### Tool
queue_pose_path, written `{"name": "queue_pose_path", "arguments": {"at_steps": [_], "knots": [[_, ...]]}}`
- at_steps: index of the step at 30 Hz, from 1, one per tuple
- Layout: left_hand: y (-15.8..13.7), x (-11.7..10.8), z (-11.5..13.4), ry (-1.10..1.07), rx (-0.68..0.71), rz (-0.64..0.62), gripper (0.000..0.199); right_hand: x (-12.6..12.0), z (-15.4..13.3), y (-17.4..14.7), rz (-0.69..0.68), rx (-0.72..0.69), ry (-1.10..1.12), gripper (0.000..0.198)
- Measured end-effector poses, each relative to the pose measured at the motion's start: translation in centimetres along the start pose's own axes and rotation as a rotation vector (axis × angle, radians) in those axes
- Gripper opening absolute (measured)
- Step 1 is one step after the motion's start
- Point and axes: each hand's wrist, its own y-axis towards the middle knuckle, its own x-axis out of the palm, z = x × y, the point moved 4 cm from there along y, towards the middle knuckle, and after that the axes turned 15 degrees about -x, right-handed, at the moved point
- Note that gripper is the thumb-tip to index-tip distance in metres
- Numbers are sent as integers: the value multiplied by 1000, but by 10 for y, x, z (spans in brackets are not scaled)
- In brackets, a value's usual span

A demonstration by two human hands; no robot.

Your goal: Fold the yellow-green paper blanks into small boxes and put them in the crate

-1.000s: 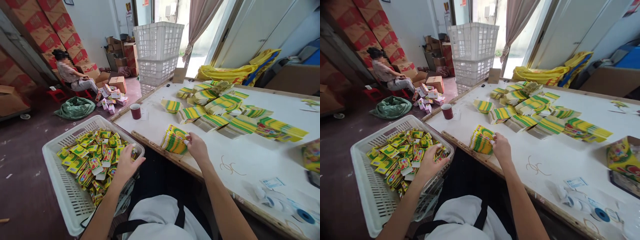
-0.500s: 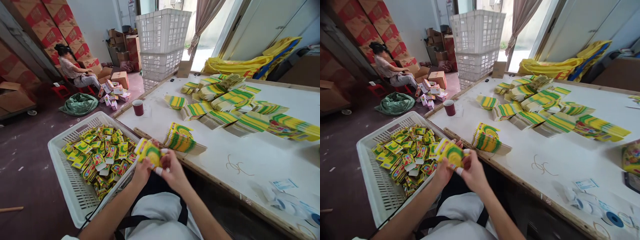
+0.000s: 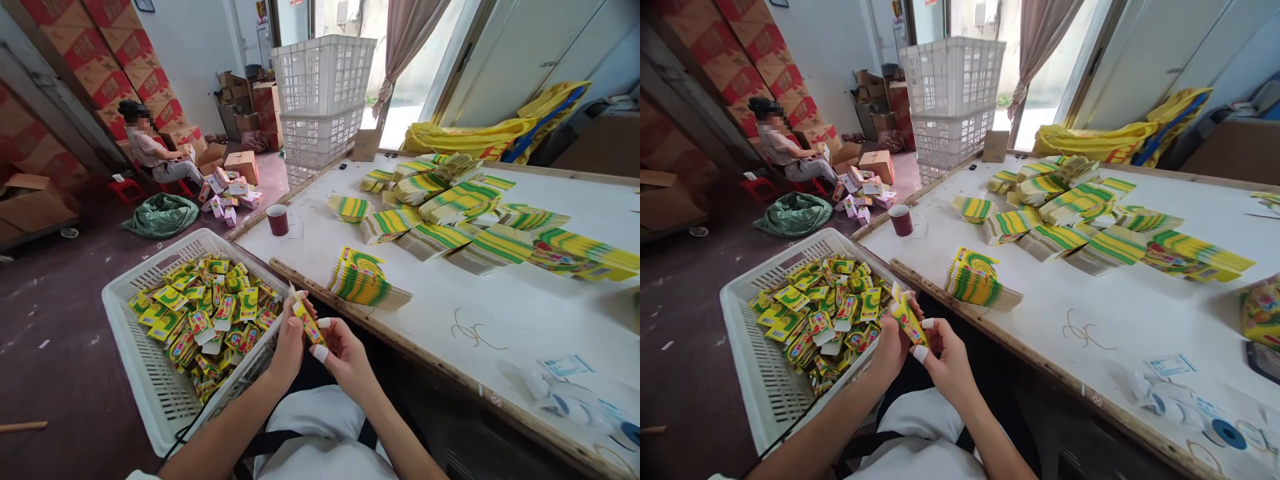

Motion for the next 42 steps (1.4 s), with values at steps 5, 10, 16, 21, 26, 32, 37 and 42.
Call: {"name": "queue_pose_path", "arguments": {"at_steps": [5,10,16,21,26,32,37,42], "knots": [[4,8,-7,-69,-186,-127,42,-26,-5,5,157,64,202,28],[10,0,-16,11,-191,-51,38,-27,1,2,197,77,243,29],[12,-6,-12,56,-136,20,30,-20,5,1,175,28,70,27],[10,-2,-3,89,-116,-24,32,-23,6,-2,116,6,-23,25],[13,-11,8,126,-134,-107,41,-49,-10,-4,92,-129,-279,4],[9,-11,15,611,-137,-370,81,-55,-50,-5,-274,-623,-921,33],[-6,9,-3,1049,-198,-371,94,-44,-46,-7,-132,-713,-934,31],[-5,14,-4,1018,-93,-259,82,-41,-23,-20,237,-464,-579,17]]}}
